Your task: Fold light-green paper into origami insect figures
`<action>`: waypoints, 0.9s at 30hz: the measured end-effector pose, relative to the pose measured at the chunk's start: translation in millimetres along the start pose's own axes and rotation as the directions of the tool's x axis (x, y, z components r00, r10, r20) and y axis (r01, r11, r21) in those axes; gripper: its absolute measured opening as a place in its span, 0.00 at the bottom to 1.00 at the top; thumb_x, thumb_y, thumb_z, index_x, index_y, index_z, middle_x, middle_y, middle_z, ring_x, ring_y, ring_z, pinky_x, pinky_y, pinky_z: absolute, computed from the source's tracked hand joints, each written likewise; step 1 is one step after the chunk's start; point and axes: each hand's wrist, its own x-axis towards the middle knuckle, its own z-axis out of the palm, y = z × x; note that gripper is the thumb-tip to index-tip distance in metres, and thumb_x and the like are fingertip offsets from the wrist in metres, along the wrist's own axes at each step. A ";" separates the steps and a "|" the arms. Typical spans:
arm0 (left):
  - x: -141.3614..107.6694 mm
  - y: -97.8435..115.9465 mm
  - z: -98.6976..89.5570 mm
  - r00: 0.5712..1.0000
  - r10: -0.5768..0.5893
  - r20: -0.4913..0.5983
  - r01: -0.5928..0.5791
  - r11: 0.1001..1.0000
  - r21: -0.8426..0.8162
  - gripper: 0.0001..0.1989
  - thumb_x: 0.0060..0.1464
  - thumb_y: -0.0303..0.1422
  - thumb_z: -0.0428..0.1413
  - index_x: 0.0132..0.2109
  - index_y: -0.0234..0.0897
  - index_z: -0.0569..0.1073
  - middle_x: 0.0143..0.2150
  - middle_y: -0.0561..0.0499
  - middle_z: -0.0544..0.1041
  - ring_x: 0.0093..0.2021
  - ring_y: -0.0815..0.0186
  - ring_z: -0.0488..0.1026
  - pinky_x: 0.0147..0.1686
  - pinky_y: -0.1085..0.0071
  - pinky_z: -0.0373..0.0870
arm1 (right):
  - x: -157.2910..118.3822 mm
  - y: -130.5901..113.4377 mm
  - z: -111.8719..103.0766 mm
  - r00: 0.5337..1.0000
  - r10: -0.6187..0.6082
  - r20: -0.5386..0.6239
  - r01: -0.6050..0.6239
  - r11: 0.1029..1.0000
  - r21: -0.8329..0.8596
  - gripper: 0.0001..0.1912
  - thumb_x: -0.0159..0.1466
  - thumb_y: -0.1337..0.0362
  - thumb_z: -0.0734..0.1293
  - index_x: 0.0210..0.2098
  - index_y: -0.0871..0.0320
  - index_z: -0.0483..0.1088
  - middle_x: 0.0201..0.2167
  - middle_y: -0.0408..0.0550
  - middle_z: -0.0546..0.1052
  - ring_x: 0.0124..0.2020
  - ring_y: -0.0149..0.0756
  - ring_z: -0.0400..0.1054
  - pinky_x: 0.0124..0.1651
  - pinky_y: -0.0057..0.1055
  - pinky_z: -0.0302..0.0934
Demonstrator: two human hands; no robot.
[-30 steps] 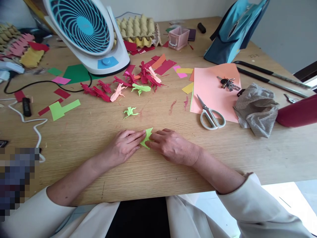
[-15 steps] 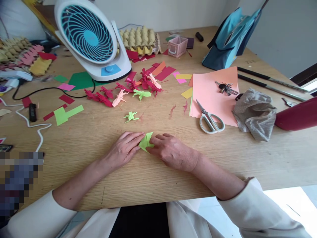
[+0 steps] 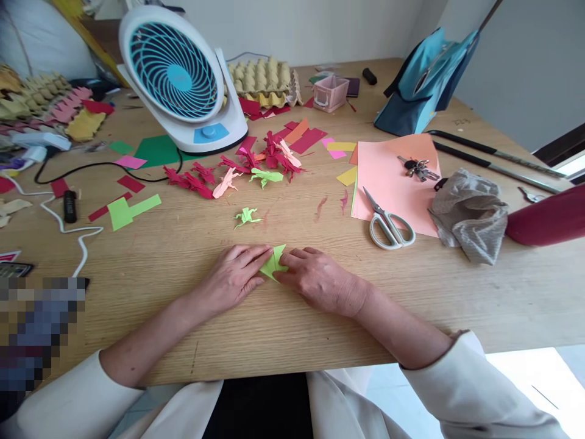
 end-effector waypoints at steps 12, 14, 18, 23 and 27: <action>-2.9 -4.8 0.3 0.998 0.046 -0.036 -0.046 0.999 0.001 0.22 0.64 0.36 0.52 0.63 0.35 0.67 0.62 0.40 0.71 0.53 0.55 0.69 0.51 0.56 0.69 | -0.2 -1.0 -1.0 1.000 0.005 0.009 -0.005 1.000 -0.018 0.12 0.70 0.69 0.59 0.49 0.59 0.71 0.42 0.53 0.70 0.41 0.40 0.63 0.44 0.36 0.59; -4.1 -3.2 -1.8 0.999 0.052 -0.005 -0.052 0.998 0.036 0.23 0.64 0.37 0.53 0.63 0.34 0.66 0.63 0.40 0.70 0.54 0.55 0.69 0.51 0.56 0.68 | -0.5 -0.9 -0.4 1.000 0.007 0.007 -0.007 1.000 -0.019 0.12 0.70 0.69 0.59 0.49 0.59 0.71 0.42 0.53 0.70 0.41 0.40 0.63 0.44 0.36 0.59; -7.1 3.7 -9.9 0.995 0.025 0.093 -0.038 0.990 0.139 0.31 0.61 0.43 0.55 0.66 0.33 0.62 0.67 0.39 0.65 0.57 0.52 0.66 0.53 0.56 0.64 | -1.5 -0.2 0.9 1.000 0.008 0.008 -0.008 1.000 -0.012 0.12 0.70 0.68 0.59 0.49 0.59 0.71 0.43 0.53 0.70 0.41 0.40 0.64 0.44 0.36 0.59; -8.7 7.4 -18.4 0.984 0.032 0.178 -0.062 0.984 0.165 0.41 0.57 0.53 0.53 0.69 0.34 0.56 0.70 0.37 0.60 0.63 0.50 0.61 0.56 0.58 0.59 | -1.1 0.1 0.6 1.000 0.004 -0.006 -0.004 1.000 0.014 0.12 0.69 0.69 0.59 0.48 0.60 0.72 0.44 0.55 0.71 0.44 0.40 0.65 0.46 0.37 0.60; -14.3 2.4 -16.7 0.977 0.066 0.205 -0.094 0.987 0.128 0.47 0.55 0.59 0.50 0.71 0.34 0.51 0.70 0.37 0.58 0.65 0.48 0.58 0.60 0.55 0.54 | -0.7 0.0 0.9 1.000 0.010 -0.007 -0.010 1.000 0.019 0.12 0.69 0.69 0.59 0.49 0.59 0.72 0.44 0.55 0.71 0.43 0.40 0.65 0.46 0.37 0.60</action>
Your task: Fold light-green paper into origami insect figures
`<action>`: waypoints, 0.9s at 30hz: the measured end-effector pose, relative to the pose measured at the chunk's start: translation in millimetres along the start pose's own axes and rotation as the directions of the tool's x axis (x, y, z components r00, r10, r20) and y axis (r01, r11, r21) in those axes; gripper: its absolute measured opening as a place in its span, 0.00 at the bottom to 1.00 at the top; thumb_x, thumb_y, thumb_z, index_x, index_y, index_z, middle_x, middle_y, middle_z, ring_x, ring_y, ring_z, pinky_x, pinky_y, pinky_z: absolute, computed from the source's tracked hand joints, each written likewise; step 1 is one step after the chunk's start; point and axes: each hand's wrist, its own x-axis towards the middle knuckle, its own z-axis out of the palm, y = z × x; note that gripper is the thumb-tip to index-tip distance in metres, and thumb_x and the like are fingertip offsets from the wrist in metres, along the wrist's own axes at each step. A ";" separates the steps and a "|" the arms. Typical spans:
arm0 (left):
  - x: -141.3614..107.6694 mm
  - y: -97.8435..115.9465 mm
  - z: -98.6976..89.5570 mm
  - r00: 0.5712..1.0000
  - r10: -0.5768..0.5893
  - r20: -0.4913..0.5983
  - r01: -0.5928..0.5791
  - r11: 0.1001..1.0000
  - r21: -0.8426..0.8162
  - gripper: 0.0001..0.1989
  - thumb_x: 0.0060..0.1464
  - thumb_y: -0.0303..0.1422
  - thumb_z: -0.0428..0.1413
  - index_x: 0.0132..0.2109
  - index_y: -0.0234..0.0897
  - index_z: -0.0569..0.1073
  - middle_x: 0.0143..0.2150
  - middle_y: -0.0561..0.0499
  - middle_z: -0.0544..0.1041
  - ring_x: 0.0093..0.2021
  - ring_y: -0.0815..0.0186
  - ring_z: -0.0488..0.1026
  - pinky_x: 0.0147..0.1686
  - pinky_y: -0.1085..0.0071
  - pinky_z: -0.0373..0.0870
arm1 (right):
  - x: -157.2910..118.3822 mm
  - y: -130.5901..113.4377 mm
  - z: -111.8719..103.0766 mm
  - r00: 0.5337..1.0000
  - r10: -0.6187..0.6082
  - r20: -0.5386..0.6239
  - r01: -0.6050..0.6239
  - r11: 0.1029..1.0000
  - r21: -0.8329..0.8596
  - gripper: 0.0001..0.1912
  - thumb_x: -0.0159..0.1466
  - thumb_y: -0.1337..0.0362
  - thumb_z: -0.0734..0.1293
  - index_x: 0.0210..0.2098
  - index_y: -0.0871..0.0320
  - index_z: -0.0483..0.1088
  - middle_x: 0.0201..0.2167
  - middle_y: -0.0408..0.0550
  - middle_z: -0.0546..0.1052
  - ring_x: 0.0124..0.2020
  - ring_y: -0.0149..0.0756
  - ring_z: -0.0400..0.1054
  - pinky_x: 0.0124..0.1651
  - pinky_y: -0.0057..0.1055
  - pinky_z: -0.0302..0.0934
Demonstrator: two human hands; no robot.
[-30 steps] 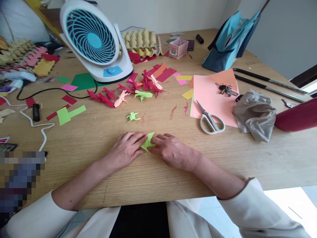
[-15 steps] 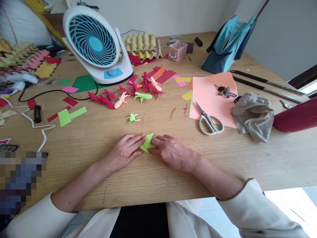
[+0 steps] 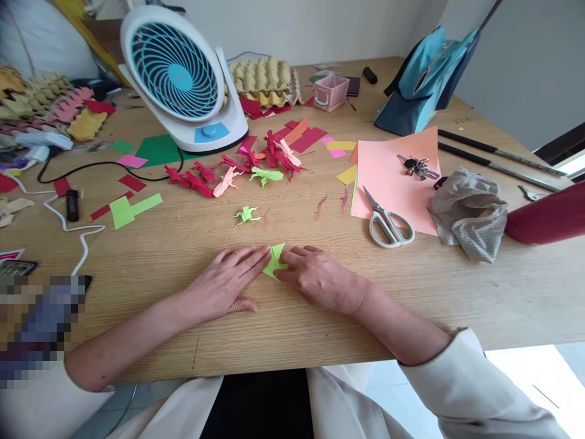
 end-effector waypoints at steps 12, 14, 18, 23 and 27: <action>-4.6 -8.3 -6.3 0.999 -0.025 0.029 0.031 0.980 -0.198 0.30 0.64 0.46 0.49 0.69 0.42 0.56 0.70 0.43 0.58 0.69 0.52 0.53 0.63 0.52 0.55 | -1.2 -4.2 -4.7 1.000 -0.013 0.020 0.014 0.999 -0.029 0.12 0.70 0.70 0.59 0.48 0.61 0.71 0.44 0.56 0.70 0.46 0.41 0.65 0.47 0.38 0.61; 6.4 -5.2 -7.7 0.989 -0.143 -0.046 0.124 0.948 -0.293 0.23 0.66 0.38 0.49 0.65 0.40 0.62 0.64 0.43 0.67 0.64 0.56 0.62 0.60 0.55 0.61 | -1.6 -5.4 -5.1 1.000 -0.015 0.022 0.016 0.999 -0.039 0.13 0.70 0.70 0.58 0.49 0.61 0.71 0.44 0.56 0.71 0.46 0.40 0.65 0.48 0.38 0.61; 41.2 2.3 -2.8 0.905 -0.418 -0.085 0.342 0.830 -0.441 0.10 0.61 0.30 0.53 0.49 0.36 0.74 0.47 0.45 0.75 0.45 0.60 0.74 0.46 0.62 0.72 | -2.5 -6.6 -3.5 1.000 -0.030 0.009 0.031 0.996 -0.079 0.14 0.71 0.69 0.57 0.51 0.61 0.70 0.46 0.56 0.71 0.45 0.40 0.65 0.48 0.38 0.62; 72.9 0.2 0.4 0.817 -0.575 0.038 0.505 0.682 -0.530 0.03 0.53 0.30 0.60 0.33 0.37 0.72 0.33 0.51 0.75 0.33 0.64 0.73 0.32 0.69 0.67 | -3.7 -6.9 -3.3 0.999 -0.054 -0.008 0.052 0.992 -0.113 0.12 0.70 0.70 0.57 0.49 0.60 0.70 0.48 0.56 0.71 0.47 0.41 0.65 0.49 0.39 0.62; 74.1 -6.2 -0.3 0.801 -0.580 0.148 0.460 0.439 -0.772 0.07 0.50 0.30 0.61 0.30 0.36 0.70 0.27 0.55 0.73 0.27 0.69 0.69 0.27 0.74 0.64 | -3.1 -5.2 -3.0 0.993 -0.025 -0.113 0.020 0.999 -0.041 0.11 0.70 0.70 0.57 0.44 0.60 0.70 0.44 0.55 0.72 0.43 0.40 0.66 0.48 0.39 0.62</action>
